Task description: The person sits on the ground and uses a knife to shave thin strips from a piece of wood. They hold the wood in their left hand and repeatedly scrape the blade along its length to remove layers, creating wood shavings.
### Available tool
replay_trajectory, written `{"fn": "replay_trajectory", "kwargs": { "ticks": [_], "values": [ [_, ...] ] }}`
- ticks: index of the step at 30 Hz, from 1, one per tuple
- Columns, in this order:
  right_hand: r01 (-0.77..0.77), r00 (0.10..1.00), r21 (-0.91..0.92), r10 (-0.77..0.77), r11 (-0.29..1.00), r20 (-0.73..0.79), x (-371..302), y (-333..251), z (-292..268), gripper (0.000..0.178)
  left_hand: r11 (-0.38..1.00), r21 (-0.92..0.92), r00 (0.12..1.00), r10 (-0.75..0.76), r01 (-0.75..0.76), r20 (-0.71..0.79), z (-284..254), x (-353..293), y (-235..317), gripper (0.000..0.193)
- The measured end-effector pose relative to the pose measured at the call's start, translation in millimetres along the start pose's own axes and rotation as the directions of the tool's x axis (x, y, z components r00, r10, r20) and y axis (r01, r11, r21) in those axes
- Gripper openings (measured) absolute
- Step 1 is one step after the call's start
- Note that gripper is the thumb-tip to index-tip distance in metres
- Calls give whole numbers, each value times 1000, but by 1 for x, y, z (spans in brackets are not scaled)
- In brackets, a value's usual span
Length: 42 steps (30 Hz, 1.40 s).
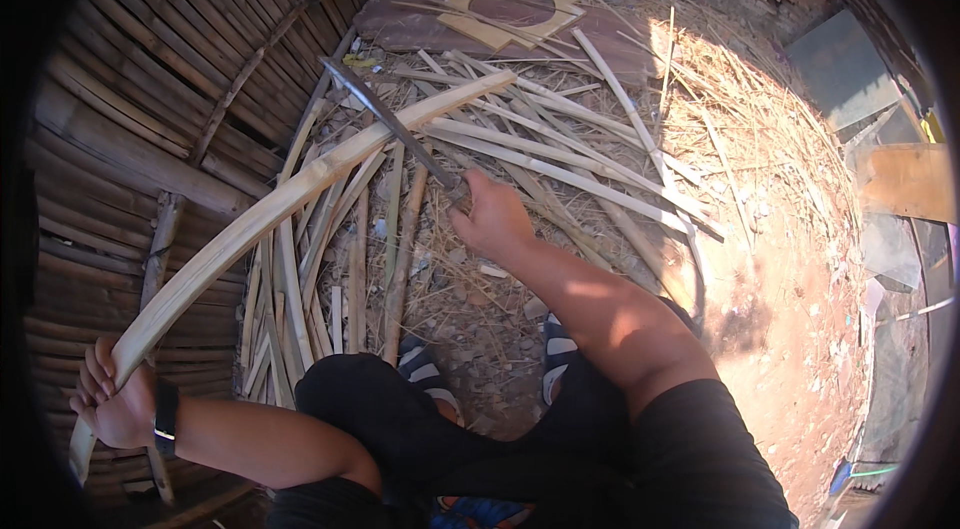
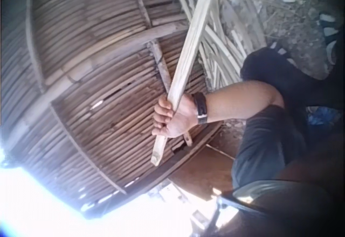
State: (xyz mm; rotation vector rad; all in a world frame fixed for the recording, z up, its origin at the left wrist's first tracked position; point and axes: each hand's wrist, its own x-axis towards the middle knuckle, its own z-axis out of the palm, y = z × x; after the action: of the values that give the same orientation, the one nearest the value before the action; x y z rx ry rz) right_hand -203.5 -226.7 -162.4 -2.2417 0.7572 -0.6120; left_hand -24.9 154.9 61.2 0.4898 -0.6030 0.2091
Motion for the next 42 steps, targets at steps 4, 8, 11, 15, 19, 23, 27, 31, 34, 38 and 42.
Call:
{"fn": "replay_trajectory", "kwargs": {
  "ticks": [4,8,11,15,19,23,27,31,34,38,42],
  "values": [
    [323,946,-9,-322,946,38,-2,0,4,39,998,-23,997,-59,60,40,-9,5,-1,37],
    [89,978,-75,-101,993,-181,10,47,4,34,995,-37,994,-85,87,66,-10,7,0,38],
    [-177,962,-28,167,984,-218,13,52,-4,27,996,-26,993,-85,87,82,-6,7,0,38],
    [105,974,-3,-103,994,-199,9,40,7,28,997,-30,996,-76,77,46,-6,6,-5,38],
    [244,954,-36,-246,969,-169,10,30,1,28,995,-67,995,-72,76,71,-3,4,-5,37],
    [-197,932,-53,170,979,-320,22,91,2,27,996,-61,995,-57,62,79,2,2,2,37],
    [-296,931,22,294,955,-219,20,79,-10,33,998,-59,997,-33,37,69,0,3,12,37],
    [-102,963,77,118,992,-244,22,69,1,28,998,-62,1000,8,-7,16,-1,4,12,37],
    [-230,933,83,243,970,-263,27,85,-5,30,999,-52,998,2,1,57,2,0,13,36],
    [-278,906,51,279,959,-317,26,97,-8,34,1000,-6,999,11,-11,40,4,1,12,37],
    [-100,984,146,120,984,-132,13,32,0,33,999,-27,1000,23,-23,1,2,1,2,38]
  ]
}}
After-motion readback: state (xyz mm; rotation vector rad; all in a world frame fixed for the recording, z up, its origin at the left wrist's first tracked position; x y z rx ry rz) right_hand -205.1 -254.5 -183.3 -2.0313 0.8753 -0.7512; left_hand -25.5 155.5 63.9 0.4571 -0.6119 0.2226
